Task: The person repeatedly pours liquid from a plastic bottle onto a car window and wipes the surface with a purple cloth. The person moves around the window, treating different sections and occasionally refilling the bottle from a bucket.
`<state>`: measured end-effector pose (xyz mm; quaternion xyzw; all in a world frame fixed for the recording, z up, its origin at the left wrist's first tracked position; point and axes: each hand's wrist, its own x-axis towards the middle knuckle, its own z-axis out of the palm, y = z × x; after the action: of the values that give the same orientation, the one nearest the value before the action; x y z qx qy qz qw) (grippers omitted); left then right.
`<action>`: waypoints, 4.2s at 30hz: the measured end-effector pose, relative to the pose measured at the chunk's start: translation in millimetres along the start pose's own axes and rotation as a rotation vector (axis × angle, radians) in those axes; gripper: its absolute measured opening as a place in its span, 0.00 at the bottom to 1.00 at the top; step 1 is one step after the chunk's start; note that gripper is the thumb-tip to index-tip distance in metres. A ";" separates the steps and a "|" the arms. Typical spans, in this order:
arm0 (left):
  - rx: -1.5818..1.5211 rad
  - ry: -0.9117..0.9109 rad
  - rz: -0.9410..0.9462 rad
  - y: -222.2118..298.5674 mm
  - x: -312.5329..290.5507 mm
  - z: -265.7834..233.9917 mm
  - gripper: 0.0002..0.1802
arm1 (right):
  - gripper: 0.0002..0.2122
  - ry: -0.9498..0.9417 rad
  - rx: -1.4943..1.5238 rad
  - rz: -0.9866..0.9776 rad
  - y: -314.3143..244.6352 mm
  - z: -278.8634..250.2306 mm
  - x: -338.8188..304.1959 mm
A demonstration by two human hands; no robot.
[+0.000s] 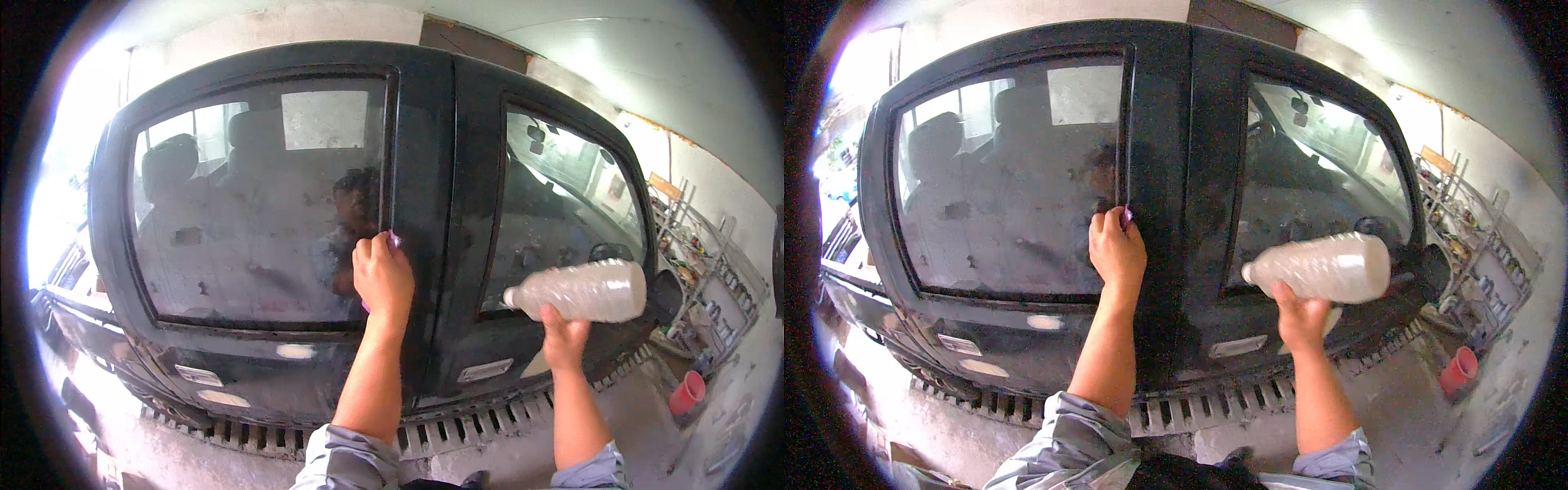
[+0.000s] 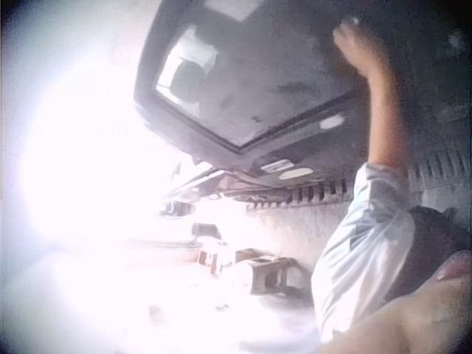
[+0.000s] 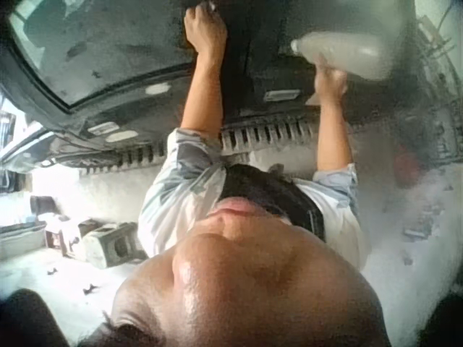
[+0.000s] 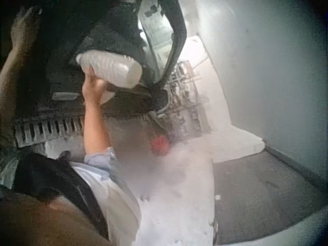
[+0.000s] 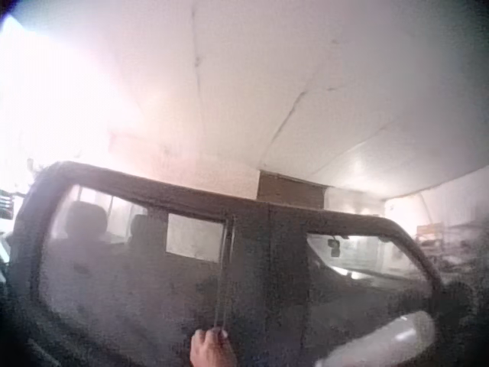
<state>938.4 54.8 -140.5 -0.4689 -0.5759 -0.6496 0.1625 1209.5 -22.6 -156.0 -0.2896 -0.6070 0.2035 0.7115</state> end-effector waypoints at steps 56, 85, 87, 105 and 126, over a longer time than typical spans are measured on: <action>0.450 -0.587 1.043 69.7 362.3 -16.6 0.10 | 0.38 0.873 -0.172 0.349 56.6 -145.0 -135.8; 0.367 -0.746 0.903 85.0 374.7 -17.7 0.11 | 0.32 0.714 -0.323 0.474 44.0 -97.9 -104.1; 0.413 -0.750 0.944 80.8 377.6 -16.7 0.11 | 0.30 0.804 -0.334 0.448 48.0 -103.9 -112.6; 0.504 -0.418 1.251 71.9 359.4 0.8 0.07 | 0.33 0.627 0.006 0.316 78.6 -95.2 -98.4; 0.828 -0.406 0.885 -0.7 383.5 -86.2 0.10 | 0.34 0.415 -0.029 0.220 36.3 -107.2 -62.7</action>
<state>706.9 103.6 173.4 -0.6745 -0.5504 -0.1431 0.4708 1305.7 -53.3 -237.0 -0.4001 -0.4152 0.2072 0.7903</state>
